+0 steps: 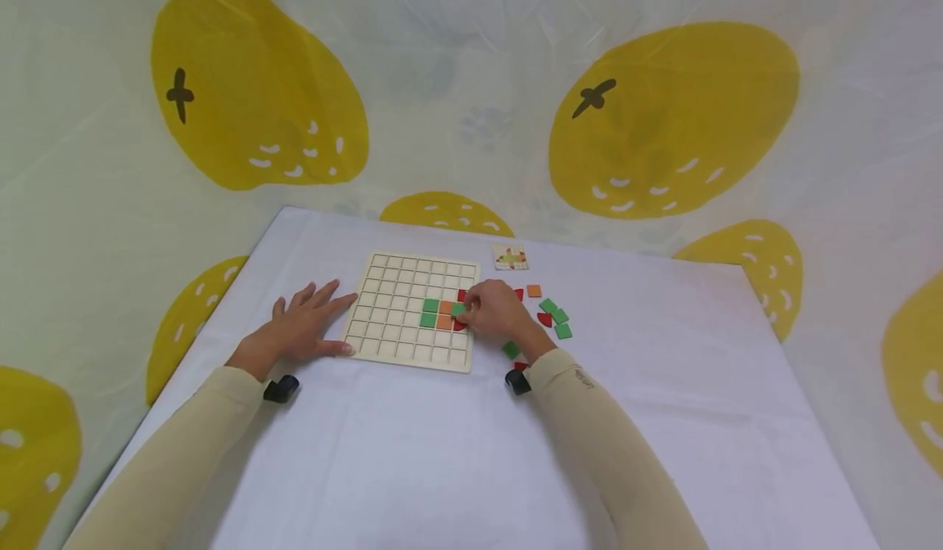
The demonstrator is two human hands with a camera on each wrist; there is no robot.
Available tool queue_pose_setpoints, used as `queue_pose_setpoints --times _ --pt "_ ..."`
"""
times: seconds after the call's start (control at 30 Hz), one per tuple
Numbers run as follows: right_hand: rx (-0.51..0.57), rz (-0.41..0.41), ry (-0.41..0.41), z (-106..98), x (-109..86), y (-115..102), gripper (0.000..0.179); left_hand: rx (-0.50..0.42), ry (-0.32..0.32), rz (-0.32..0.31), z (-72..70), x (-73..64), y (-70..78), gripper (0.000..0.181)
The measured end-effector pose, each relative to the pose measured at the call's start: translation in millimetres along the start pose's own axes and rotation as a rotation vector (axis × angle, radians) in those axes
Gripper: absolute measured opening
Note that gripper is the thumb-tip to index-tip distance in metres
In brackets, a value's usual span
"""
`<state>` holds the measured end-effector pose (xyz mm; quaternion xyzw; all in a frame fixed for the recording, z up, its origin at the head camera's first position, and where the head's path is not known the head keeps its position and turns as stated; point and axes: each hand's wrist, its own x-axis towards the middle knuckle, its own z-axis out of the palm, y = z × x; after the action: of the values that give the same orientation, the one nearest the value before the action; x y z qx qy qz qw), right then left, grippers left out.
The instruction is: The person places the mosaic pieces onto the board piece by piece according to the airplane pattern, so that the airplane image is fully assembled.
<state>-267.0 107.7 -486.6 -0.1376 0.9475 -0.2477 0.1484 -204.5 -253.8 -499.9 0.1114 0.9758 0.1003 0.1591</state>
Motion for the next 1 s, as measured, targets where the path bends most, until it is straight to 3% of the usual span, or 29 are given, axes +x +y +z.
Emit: queue_pose_setpoints --times 0.37,1.0 --pt "-0.010 -0.006 -0.035 2 1.1 -15 0.032 0.018 0.011 0.013 0.0 0.1 -2.8 0.102" --pt "-0.013 -0.056 -0.010 15 10.5 -25 0.028 0.006 0.002 -0.006 2.6 1.5 -1.6 0.102"
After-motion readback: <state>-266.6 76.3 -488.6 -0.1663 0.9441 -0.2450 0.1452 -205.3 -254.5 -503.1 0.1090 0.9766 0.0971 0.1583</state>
